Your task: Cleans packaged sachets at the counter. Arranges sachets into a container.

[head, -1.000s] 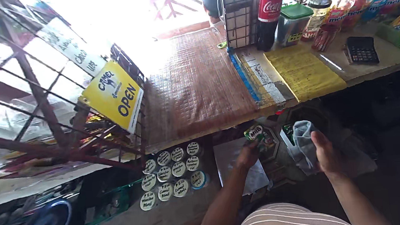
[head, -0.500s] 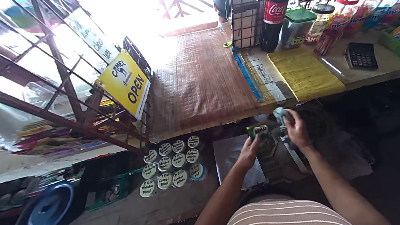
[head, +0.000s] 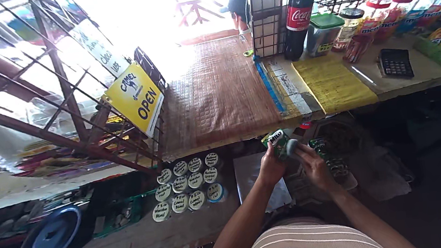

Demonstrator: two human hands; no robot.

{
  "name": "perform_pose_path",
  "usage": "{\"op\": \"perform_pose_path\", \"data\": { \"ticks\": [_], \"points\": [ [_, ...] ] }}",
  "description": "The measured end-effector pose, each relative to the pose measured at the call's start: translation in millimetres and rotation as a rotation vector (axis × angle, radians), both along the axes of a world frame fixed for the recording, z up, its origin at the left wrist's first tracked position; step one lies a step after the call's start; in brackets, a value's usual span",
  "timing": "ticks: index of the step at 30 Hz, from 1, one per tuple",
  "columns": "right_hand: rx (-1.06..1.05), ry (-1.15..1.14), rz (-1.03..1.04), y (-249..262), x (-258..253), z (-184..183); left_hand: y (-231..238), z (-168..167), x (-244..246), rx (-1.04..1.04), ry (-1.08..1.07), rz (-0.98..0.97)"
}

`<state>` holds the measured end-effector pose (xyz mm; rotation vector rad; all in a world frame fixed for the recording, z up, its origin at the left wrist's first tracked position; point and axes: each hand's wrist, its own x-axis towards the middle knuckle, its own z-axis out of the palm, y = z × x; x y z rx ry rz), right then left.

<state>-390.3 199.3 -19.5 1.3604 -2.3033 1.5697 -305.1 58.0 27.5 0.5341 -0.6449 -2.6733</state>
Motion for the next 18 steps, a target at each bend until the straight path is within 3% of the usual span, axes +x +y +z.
{"op": "perform_pose_path", "data": {
  "ticks": [2,4,7,10,12,15,18],
  "points": [
    [-0.076,-0.548,-0.154,9,-4,7,0,2,-2,-0.005,0.024,0.08],
    [-0.237,-1.025,-0.183,5,-3,20,6,2,-7,-0.119,0.004,0.143],
    [-0.318,-1.273,-0.086,-11,18,35,22,-7,-6,-0.438,-0.113,0.109],
    [-0.372,-1.245,-0.135,-24,15,36,22,-20,3,-0.612,-0.04,0.043],
    [-0.294,-1.048,-0.1,-12,-3,33,4,-29,14,-0.614,0.081,-0.089],
    [-0.113,-0.668,0.032,8,-27,36,-13,-28,28,-0.631,0.054,-0.256],
    [0.015,-0.446,0.088,2,-23,45,-2,-27,27,-0.626,-0.022,-0.203]
  ]
}}
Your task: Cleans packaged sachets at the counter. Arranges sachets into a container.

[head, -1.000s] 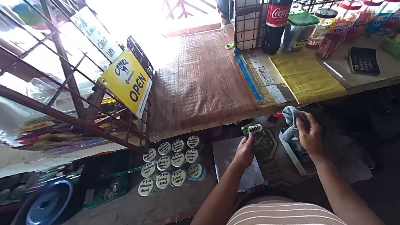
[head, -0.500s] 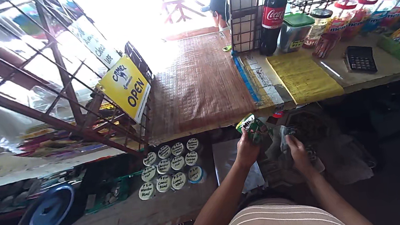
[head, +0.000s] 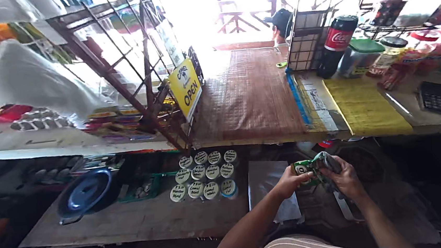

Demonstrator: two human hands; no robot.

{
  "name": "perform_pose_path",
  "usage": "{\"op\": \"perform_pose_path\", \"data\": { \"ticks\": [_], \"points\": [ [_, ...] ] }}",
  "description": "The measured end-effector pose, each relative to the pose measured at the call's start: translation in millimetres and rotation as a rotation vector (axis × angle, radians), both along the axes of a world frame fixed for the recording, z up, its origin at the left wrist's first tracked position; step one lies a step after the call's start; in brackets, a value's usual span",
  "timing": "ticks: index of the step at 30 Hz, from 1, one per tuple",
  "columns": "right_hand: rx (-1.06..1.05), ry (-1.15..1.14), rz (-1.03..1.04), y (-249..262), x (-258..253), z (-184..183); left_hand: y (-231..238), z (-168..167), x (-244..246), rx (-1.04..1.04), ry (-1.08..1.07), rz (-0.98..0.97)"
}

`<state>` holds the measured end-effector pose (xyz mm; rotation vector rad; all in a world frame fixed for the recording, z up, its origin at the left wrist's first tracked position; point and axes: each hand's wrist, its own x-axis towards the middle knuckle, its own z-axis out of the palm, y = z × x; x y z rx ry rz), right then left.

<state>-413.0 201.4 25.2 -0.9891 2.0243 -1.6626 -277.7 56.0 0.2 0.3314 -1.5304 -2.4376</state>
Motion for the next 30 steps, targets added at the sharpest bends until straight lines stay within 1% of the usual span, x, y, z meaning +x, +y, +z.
{"op": "perform_pose_path", "data": {
  "ticks": [2,4,5,7,9,10,12,14,16,17,18,19,21,22,25,26,27,28,29,30],
  "points": [
    [0.031,0.123,-0.042,-9,7,0,10,4,-1,0.017,-0.039,0.111],
    [0.037,0.187,-0.11,-15,7,-5,16,5,0,0.048,-0.029,0.21],
    [0.017,0.17,-0.162,-16,5,-8,17,6,2,0.067,-0.023,0.248],
    [-0.092,0.037,-0.31,-12,-6,-12,17,12,7,0.11,-0.033,0.313],
    [-0.188,-0.102,-0.437,-5,-15,-1,12,16,9,0.122,-0.032,0.336],
    [-0.187,-0.086,-0.444,-1,-15,8,11,15,10,0.131,-0.026,0.331],
    [-0.127,0.121,-0.348,4,0,24,13,10,8,0.158,-0.014,0.312],
    [-0.062,0.405,-0.157,1,23,26,17,7,4,0.176,0.013,0.274],
    [-0.021,0.648,-0.002,-14,42,10,25,13,2,0.153,0.004,0.248],
    [-0.03,0.746,0.025,-23,48,-1,29,17,2,0.136,-0.006,0.244],
    [-0.046,0.801,0.02,-30,48,-11,30,18,3,0.131,-0.003,0.231],
    [-0.056,0.787,0.017,-33,43,-16,29,16,2,0.127,0.005,0.211],
    [-0.046,0.61,0.019,-34,25,-16,27,10,1,0.125,0.012,0.174],
    [-0.031,0.464,0.006,-32,17,-12,26,8,1,0.133,0.016,0.156],
    [-0.035,-0.155,-0.081,-19,-2,0,26,10,3,0.19,0.02,0.109],
    [-0.059,-0.333,-0.075,-13,-4,1,26,13,3,0.216,-0.006,0.104],
    [-0.076,-0.446,-0.044,-8,-4,1,24,16,3,0.228,-0.04,0.099],
    [-0.08,-0.486,-0.002,-4,-2,-1,23,17,3,0.216,-0.066,0.079],
    [-0.08,-0.472,0.005,-3,1,-3,22,15,3,0.178,-0.08,0.051],
    [-0.091,-0.445,-0.025,-5,4,-5,21,12,3,0.129,-0.085,0.03]
  ]
}}
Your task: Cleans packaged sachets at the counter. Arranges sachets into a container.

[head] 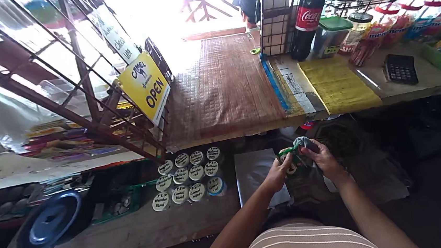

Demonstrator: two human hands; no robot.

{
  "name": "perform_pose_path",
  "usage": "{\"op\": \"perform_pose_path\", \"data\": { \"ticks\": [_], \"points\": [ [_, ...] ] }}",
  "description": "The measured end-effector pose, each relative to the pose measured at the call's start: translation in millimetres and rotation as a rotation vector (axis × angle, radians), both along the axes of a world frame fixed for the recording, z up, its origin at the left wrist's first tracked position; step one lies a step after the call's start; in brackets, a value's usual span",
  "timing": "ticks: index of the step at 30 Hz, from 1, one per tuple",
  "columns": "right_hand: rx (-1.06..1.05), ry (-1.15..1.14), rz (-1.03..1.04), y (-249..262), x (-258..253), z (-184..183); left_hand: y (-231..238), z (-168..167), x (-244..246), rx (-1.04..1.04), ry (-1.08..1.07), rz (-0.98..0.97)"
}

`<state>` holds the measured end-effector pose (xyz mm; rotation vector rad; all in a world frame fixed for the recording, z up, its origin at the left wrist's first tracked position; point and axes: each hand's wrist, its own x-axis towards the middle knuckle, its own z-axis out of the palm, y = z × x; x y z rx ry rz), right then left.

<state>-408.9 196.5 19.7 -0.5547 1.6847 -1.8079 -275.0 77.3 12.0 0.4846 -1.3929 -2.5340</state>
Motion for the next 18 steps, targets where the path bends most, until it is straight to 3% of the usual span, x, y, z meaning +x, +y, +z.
{"op": "perform_pose_path", "data": {
  "ticks": [2,6,9,12,15,18],
  "points": [
    [-0.023,0.035,-0.094,-5,5,-1,2,-4,-1,-0.005,-0.031,0.034],
    [-0.176,-0.08,-0.228,-8,11,1,7,-2,3,0.214,-0.013,0.031],
    [-0.174,-0.095,-0.451,-4,-3,-6,11,-2,0,0.286,0.026,0.086],
    [-0.069,0.343,-0.518,8,-13,2,6,1,-2,0.311,0.007,0.201],
    [0.08,0.808,-0.196,8,22,22,4,-1,-3,0.358,0.016,0.186],
    [0.149,1.12,-0.013,-19,63,-2,15,10,-3,0.422,-0.008,0.214]
  ]
}}
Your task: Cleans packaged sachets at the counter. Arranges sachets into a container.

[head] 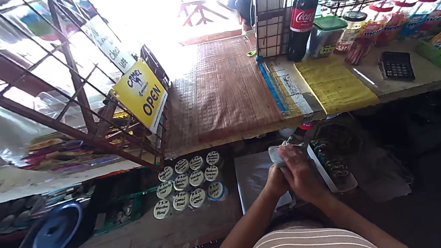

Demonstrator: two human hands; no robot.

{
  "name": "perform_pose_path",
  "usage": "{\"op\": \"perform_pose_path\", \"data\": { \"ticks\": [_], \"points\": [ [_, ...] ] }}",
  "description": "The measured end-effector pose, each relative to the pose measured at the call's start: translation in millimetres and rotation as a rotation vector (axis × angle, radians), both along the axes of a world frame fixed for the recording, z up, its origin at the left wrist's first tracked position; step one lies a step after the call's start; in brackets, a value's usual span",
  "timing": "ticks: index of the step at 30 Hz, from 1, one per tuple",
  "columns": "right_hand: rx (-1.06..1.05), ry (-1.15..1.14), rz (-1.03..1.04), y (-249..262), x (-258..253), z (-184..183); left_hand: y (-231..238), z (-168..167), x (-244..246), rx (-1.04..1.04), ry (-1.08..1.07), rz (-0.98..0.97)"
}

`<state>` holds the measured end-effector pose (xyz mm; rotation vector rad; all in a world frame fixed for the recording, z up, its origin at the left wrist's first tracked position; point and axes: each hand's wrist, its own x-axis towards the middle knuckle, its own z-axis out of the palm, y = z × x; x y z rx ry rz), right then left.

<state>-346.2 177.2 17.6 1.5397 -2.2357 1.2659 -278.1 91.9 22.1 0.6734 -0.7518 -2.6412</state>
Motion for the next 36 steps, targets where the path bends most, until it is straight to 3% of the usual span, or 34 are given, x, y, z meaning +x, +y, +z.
{"op": "perform_pose_path", "data": {
  "ticks": [3,6,9,12,14,17,22,27,30,32,36],
  "points": [
    [-0.023,0.121,-0.046,-16,-2,-16,-3,-8,2,0.015,0.11,-0.036],
    [-0.025,-0.05,-0.066,-18,-20,-13,-8,-16,0,-0.039,0.112,-0.089],
    [-0.027,-0.609,-0.204,-9,-62,-3,-10,-19,2,-0.048,0.117,-0.189],
    [-0.331,-1.351,-0.26,13,-79,0,-16,-14,7,0.052,0.149,-0.218],
    [-0.366,-1.51,-0.109,32,-67,7,-22,-14,4,0.075,0.155,-0.206],
    [-0.181,-1.351,0.083,42,-54,7,-31,-23,2,-0.002,0.203,-0.234],
    [-0.263,-1.149,-0.108,30,-50,2,-22,-24,4,-0.106,0.19,-0.179],
    [-0.438,-1.25,-0.16,38,-68,-1,-17,-14,0,-0.146,0.211,-0.245],
    [-0.236,-1.162,0.058,49,-81,2,-28,-6,-1,-0.341,0.101,-0.434],
    [-0.124,-1.099,0.063,44,-76,8,-39,-6,-2,-0.367,0.103,-0.518],
    [-0.443,-1.205,-0.233,22,-58,3,-54,-20,-2,-0.195,0.338,-0.409]
  ]
}}
